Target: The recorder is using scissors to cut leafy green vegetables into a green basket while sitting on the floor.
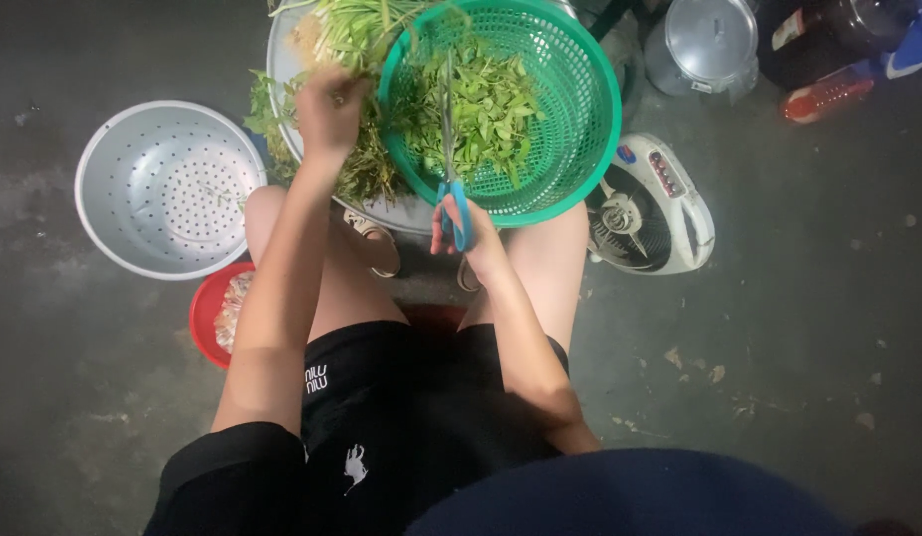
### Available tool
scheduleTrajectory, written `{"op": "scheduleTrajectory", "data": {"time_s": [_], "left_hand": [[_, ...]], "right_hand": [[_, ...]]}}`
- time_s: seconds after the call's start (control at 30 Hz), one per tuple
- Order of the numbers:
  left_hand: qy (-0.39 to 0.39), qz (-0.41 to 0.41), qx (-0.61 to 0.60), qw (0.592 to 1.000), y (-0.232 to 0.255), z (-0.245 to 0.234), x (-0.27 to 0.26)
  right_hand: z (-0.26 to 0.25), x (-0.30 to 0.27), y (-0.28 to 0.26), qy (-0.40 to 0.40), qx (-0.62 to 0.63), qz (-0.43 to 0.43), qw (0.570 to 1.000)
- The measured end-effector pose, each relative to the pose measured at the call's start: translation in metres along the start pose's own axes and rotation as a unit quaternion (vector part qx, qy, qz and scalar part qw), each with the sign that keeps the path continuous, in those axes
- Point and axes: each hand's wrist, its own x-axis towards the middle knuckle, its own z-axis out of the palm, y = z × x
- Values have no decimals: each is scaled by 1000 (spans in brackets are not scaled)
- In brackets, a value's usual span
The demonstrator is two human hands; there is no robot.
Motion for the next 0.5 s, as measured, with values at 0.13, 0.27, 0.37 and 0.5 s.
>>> {"op": "scheduleTrajectory", "data": {"time_s": [0.13, 0.27, 0.37, 0.5], "left_hand": [[-26, -5, 0, 1000, 18, -1, 0], [-55, -13, 6, 998, 31, 4, -2], [-72, -4, -3, 997, 38, 11, -2], [-108, 27, -6, 994, 43, 16, -2]], "right_hand": [[-1, -2, -2, -7, -22, -4, 1000], [0, -7, -13, 1, -56, -12, 998], [-3, -2, -14, 6, -52, -4, 999], [-1, 3, -23, 34, -81, 8, 996]]}}
